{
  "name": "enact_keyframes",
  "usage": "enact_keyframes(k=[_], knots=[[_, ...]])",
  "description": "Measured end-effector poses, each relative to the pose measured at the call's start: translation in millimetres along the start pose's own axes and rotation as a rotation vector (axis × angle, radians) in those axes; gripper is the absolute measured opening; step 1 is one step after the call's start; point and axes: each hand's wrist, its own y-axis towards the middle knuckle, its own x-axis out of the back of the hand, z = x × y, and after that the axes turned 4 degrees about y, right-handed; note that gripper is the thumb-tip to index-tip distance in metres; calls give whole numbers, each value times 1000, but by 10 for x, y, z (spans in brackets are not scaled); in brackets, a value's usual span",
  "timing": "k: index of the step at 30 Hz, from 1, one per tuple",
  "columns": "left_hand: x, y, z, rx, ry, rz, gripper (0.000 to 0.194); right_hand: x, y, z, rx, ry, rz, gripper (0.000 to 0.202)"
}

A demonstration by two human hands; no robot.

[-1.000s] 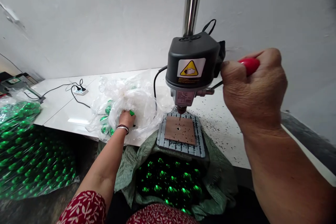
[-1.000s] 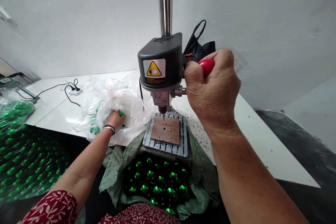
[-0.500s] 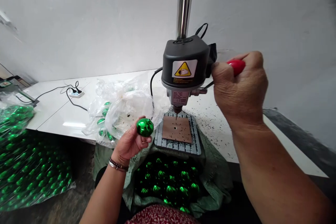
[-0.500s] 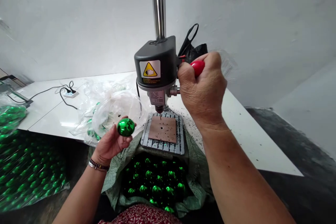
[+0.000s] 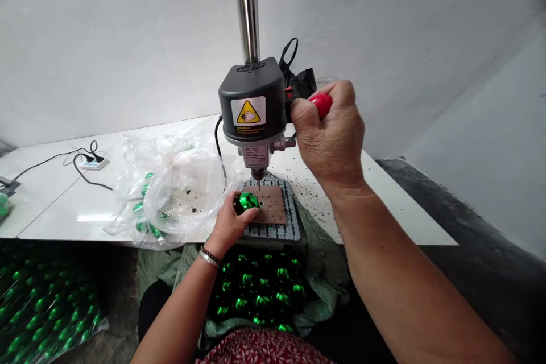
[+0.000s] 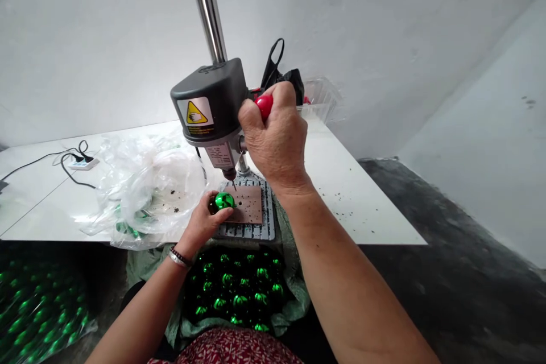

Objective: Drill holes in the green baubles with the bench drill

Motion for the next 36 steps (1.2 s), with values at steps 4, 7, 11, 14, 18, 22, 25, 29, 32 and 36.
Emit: enact_keyframes(k=[4,7,11,14,18,22,25,29,32,36], knots=[[-56,130,1,-76,53,7,52,12,-7,-5,4,-20,5,21],[-74,184,-7,-119,98,46,47,22,-4,9,0,-38,17,21],[-99,245,-6,-184,168,75,52,31,-1,3,2,-41,40,20],[-129,286,24,-246,205,53,59,32,-1,-19,4,-31,48,20],[-156,292,75,-290,207,82,61,34,-2,-36,9,-25,57,21],[-162,267,80,-253,124,128,56,41,1,-5,-11,-35,68,20],[-167,284,63,-156,25,136,59,50,5,47,-43,-38,76,20],[-176,349,67,-94,-72,117,54,65,11,114,-72,-46,82,22],[-173,377,75,-106,-89,128,48,71,20,140,-88,-40,60,30],[-150,372,69,-104,-52,137,47,73,30,159,-106,-28,55,35]])
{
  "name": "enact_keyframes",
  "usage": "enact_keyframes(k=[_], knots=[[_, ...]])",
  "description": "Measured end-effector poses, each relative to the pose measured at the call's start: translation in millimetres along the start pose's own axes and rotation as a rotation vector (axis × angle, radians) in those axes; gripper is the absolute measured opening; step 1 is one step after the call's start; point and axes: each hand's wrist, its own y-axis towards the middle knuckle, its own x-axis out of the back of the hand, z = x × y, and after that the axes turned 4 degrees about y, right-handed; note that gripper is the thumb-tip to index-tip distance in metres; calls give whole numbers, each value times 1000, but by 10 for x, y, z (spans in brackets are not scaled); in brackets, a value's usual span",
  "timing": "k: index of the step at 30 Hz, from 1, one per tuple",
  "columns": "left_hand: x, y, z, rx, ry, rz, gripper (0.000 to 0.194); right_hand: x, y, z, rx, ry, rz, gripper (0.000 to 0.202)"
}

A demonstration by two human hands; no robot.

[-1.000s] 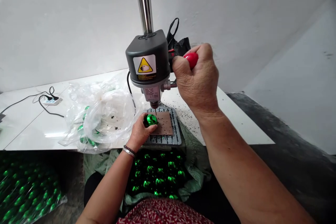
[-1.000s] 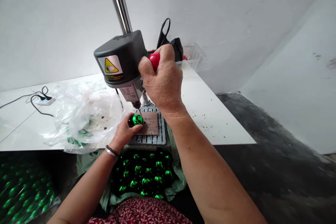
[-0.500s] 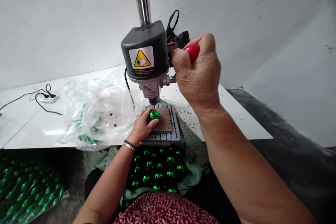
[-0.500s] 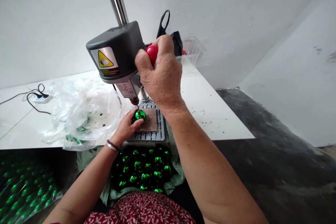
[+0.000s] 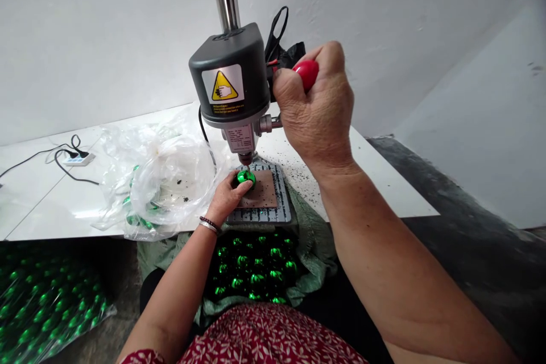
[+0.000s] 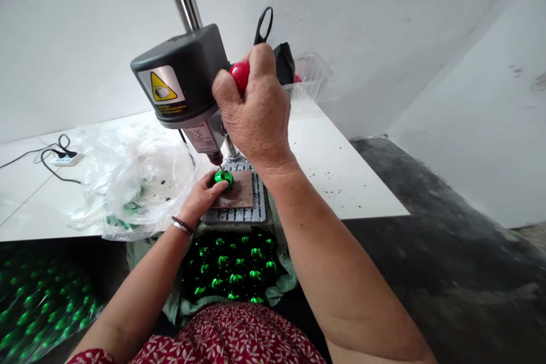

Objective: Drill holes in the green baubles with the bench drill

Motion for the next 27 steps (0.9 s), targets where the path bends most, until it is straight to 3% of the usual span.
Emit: enact_keyframes(k=[6,12,21,27], knots=[[-4,-53,-70,-10,85,17,49,2,3,21,-27,54,27,33],[-87,-105,-155,-75,380,-50,57,-2,4,24,-24,92,36,34],[-132,-85,-20,-67,309,-44,55,9,-7,-18,22,110,11,26],[-139,-110,-30,-73,317,-58,55,37,-149,-98,146,70,-44,22]])
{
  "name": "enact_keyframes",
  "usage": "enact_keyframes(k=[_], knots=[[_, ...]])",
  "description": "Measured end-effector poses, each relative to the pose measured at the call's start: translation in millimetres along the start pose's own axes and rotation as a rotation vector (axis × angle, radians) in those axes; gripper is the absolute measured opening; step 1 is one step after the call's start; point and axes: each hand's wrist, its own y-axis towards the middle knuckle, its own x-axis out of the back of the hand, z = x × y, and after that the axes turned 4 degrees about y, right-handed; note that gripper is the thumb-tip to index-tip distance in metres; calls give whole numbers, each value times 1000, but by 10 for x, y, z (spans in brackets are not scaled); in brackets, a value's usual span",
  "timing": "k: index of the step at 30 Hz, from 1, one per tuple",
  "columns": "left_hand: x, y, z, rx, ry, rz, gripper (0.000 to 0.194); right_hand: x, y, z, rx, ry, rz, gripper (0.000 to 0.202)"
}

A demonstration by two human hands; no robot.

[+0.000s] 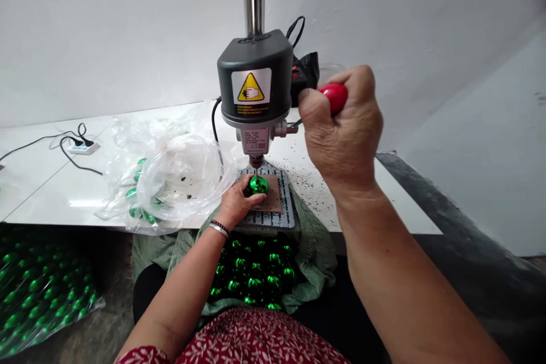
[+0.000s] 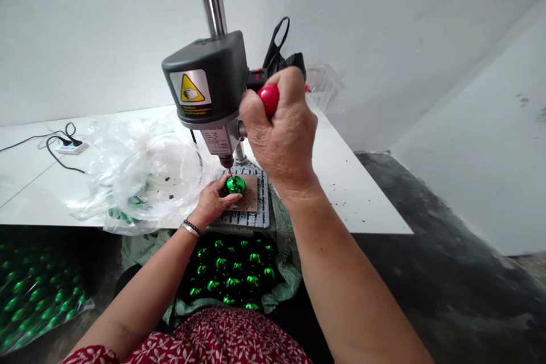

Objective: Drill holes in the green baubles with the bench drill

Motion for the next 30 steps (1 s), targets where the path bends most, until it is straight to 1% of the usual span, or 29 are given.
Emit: enact_keyframes(k=[3,8,12,14,22,27,30], knots=[[2,-15,-10,11,-2,5,55,39,-101,-30,40,-104,-35,17],[-2,-22,-6,21,-6,8,56,105,-234,-77,126,-273,-39,11],[-3,-23,1,33,-3,16,58,124,-311,-108,245,-287,-78,9],[-3,-25,2,39,1,12,59,120,-338,-118,277,-283,-105,9],[1,-33,12,13,10,7,59,108,-489,-161,307,-273,-131,11],[-8,-41,15,17,-8,0,56,93,-631,-210,230,-302,-121,11],[-15,-48,9,24,-18,-4,56,66,-674,-236,224,-283,-144,12]])
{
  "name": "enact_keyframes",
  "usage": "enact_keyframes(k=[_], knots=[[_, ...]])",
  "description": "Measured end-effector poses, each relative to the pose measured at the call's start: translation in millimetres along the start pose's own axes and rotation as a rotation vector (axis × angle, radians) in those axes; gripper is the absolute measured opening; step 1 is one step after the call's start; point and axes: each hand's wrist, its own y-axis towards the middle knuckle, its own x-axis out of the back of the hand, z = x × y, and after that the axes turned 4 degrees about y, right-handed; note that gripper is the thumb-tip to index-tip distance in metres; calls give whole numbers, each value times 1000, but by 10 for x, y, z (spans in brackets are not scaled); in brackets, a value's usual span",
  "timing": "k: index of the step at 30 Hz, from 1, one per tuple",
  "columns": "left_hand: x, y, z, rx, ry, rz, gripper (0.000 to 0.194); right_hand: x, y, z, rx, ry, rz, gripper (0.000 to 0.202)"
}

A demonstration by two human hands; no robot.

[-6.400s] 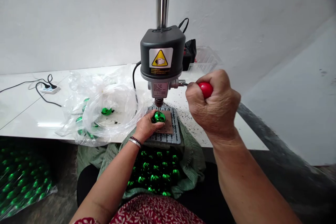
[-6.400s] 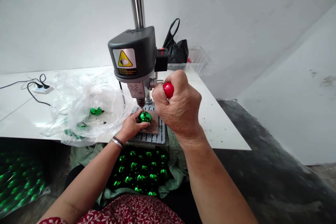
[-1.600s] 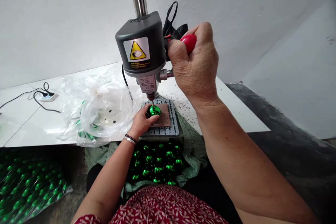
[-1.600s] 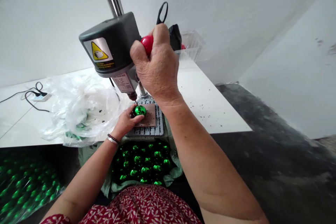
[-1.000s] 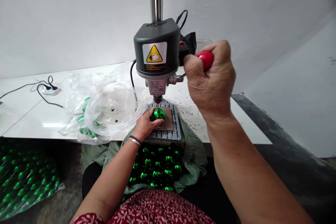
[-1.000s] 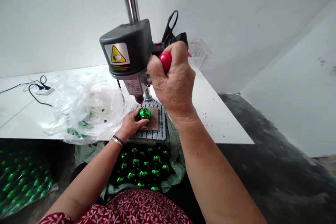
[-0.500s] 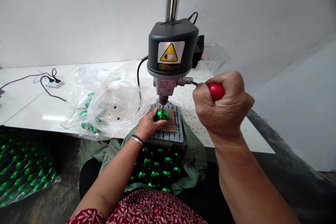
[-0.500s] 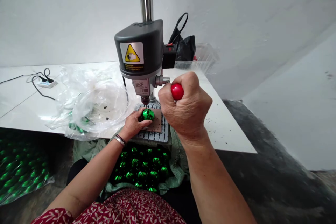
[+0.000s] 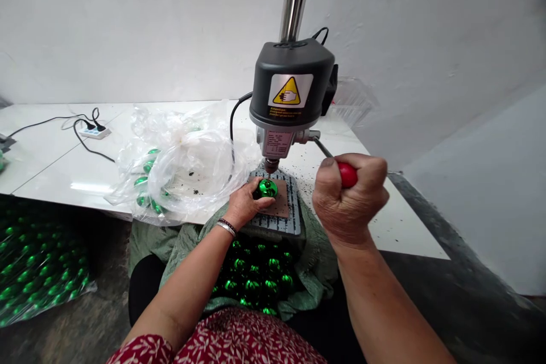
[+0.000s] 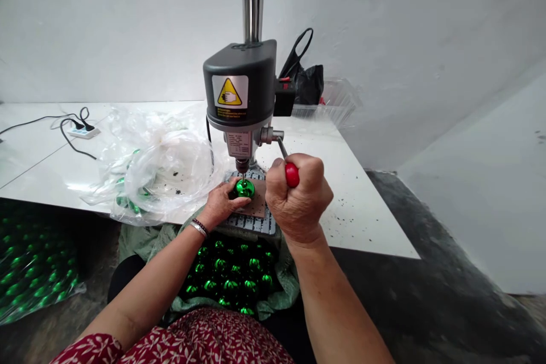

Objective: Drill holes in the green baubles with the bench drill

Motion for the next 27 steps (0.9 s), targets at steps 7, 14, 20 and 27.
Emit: enact_keyframes(k=[7,14,20,27], knots=[[15,-14,-13,29,-33,5,58,-33,-219,-82,73,3,-50,8],[-28,-2,-47,18,-71,-46,50,-74,177,27,-80,162,-26,14],[45,-212,-73,-45,-194,-73,41,-133,868,222,-373,89,194,18],[432,-861,94,-134,-195,185,61,-124,856,271,-398,39,198,22]])
